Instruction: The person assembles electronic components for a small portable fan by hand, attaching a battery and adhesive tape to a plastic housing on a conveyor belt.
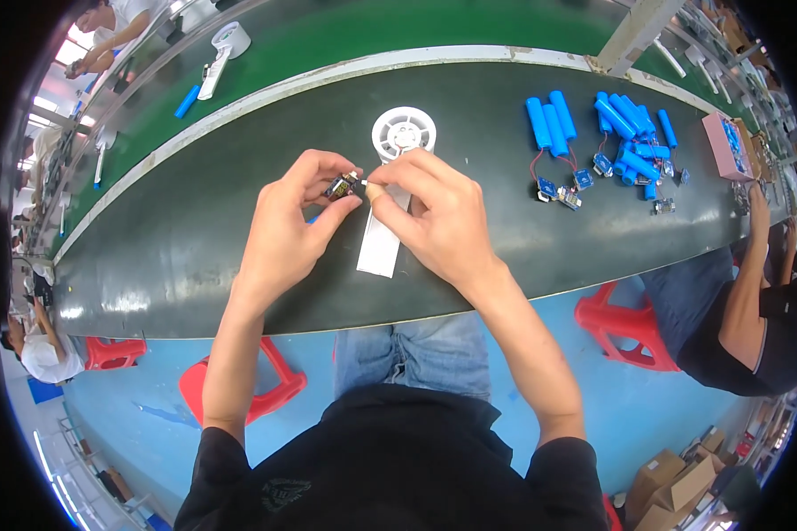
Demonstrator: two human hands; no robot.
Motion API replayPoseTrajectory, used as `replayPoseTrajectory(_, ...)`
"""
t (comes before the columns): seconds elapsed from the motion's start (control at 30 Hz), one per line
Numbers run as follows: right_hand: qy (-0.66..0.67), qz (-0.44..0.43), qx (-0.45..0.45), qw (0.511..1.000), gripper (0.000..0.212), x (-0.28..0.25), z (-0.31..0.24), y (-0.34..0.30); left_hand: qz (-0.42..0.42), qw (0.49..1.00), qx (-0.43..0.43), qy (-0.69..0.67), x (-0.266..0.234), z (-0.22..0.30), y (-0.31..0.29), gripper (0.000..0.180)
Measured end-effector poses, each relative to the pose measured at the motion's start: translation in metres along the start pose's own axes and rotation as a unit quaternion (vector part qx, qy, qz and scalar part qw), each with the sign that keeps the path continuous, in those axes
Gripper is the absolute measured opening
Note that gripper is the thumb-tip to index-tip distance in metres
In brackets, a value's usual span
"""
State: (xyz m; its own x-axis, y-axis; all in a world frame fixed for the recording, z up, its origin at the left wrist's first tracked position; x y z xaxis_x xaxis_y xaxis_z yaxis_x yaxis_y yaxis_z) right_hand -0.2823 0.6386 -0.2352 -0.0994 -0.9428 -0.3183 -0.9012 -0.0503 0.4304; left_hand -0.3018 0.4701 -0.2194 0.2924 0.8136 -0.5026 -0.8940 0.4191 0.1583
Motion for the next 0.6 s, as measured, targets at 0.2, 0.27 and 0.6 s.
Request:
replayPoseTrajectory(0.2,-0.003,0.008,-0.012,1.000,0.009,0.003,0.002,0.002,0.062,0.997,-0.015,-0.043,0.003,0.005,0.002,0.029)
replayPoseTrajectory(0.27,-0.009,0.008,-0.017,1.000,0.009,0.003,0.003,0.002,0.035,0.998,-0.006,-0.055,0.004,0.005,0.002,0.025)
replayPoseTrajectory(0.6,0.012,0.002,0.013,1.000,0.011,0.001,0.003,0.000,-0.072,0.963,-0.083,-0.245,-0.011,-0.016,-0.001,0.034)
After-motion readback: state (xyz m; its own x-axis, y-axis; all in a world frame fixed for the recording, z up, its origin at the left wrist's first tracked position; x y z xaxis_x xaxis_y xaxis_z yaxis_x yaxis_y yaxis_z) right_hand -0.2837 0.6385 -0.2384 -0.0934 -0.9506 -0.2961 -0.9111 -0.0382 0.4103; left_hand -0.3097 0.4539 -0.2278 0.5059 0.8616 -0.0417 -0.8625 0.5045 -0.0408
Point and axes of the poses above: each hand's wrist, its own y-axis towards the middle knuckle, its own x-axis out of the palm, z = x × y, the point moved 4 cm from there along y, towards the middle knuckle, and after that the axes turned 3 degrees about y, right-handed, at the moved point
